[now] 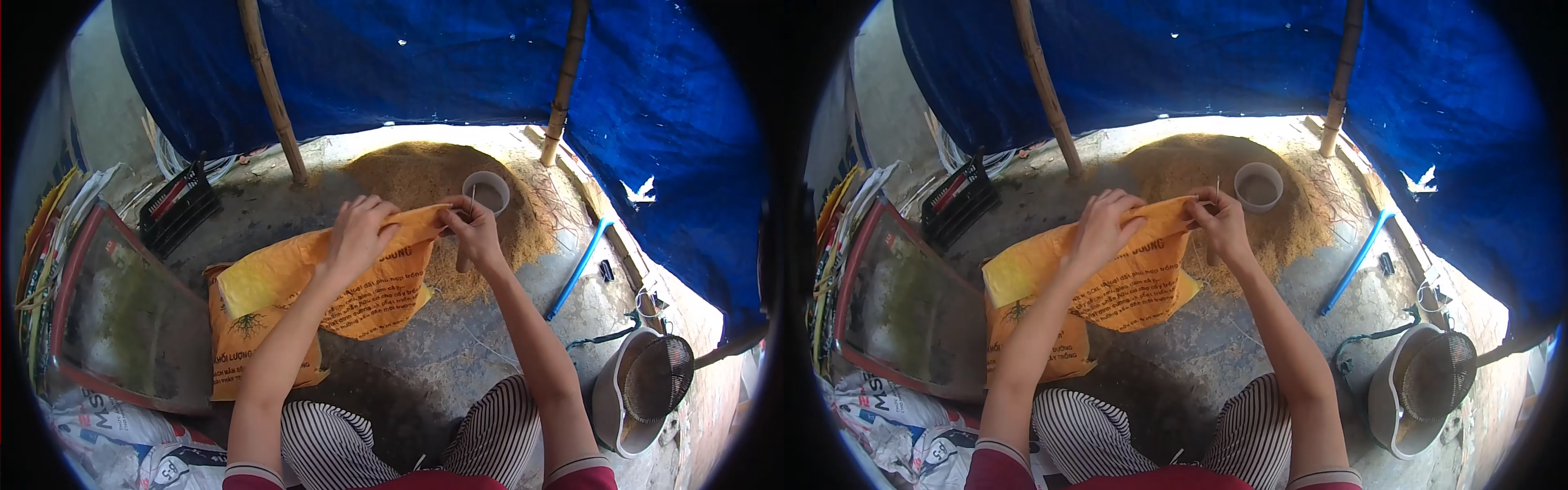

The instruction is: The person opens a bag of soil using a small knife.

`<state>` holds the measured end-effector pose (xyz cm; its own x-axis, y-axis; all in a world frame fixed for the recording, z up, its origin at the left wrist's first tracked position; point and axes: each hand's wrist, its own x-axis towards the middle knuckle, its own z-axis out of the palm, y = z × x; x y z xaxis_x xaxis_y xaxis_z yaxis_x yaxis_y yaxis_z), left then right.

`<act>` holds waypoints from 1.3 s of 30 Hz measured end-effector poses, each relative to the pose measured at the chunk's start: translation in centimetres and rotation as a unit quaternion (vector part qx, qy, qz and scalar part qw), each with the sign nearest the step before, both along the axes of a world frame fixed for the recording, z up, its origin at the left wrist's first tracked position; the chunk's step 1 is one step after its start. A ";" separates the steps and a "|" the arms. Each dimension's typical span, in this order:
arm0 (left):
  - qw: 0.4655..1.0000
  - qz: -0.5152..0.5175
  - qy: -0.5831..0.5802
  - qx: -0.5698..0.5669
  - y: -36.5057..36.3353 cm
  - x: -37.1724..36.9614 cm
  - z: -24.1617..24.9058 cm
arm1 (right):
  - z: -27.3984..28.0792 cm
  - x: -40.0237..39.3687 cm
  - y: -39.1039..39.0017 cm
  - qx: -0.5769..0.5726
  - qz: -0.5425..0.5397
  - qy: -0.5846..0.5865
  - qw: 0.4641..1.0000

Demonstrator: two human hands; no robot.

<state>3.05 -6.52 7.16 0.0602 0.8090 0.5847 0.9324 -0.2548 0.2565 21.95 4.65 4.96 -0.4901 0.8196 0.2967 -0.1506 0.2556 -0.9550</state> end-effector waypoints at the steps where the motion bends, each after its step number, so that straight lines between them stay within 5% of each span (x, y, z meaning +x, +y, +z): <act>1: 0.999 0.001 0.001 0.037 0.1 -0.1 -0.5 | 0.1 0.3 -0.3 0.019 -0.011 -0.020 1.000; 3: 0.997 0.004 0.001 0.076 0.3 0.5 -2.0 | -0.7 0.7 -0.4 0.038 -0.012 -0.033 0.999; 5: 0.977 0.026 0.123 0.170 0.2 1.2 -3.7 | -1.6 0.4 -0.2 0.051 -0.013 -0.010 0.999; 10: 0.965 0.015 0.138 0.221 0.1 1.6 -4.7 | -2.2 0.6 -0.8 0.047 -0.004 0.038 0.998; 16: 0.985 0.002 -0.007 0.175 0.7 3.6 -0.7 | -1.4 1.4 -0.6 -0.084 -0.016 0.077 0.993; 20: 0.995 0.003 -0.091 0.032 2.7 1.5 0.5 | 0.1 0.4 -1.6 -0.146 -0.069 0.145 0.976; 22: 0.972 0.007 -0.225 -0.062 3.5 0.3 0.7 | 1.4 1.1 -2.9 -0.177 -0.107 0.179 0.962; 24: 0.976 0.002 -0.206 -0.073 3.9 -0.7 1.4 | 3.2 2.1 -4.7 -0.061 -0.034 -0.101 0.992; 28: 0.975 -0.013 -0.184 -0.123 4.2 -0.8 2.0 | 2.6 0.9 -5.7 -0.003 0.032 -0.251 0.967; 35: 0.980 -0.007 -0.136 -0.144 3.9 -1.0 1.7 | 1.8 1.2 -6.6 -0.089 0.138 -0.102 0.981; 39: 0.979 0.002 -0.137 -0.151 3.9 -0.9 1.9 | 2.8 1.4 -7.2 -0.074 0.147 -0.232 0.959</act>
<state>2.20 -2.62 9.06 -0.0694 0.9471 0.3134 0.8193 -0.1251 0.5596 23.33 -2.56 7.78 -0.7574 0.6422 -0.1177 0.2546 0.1246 -0.9590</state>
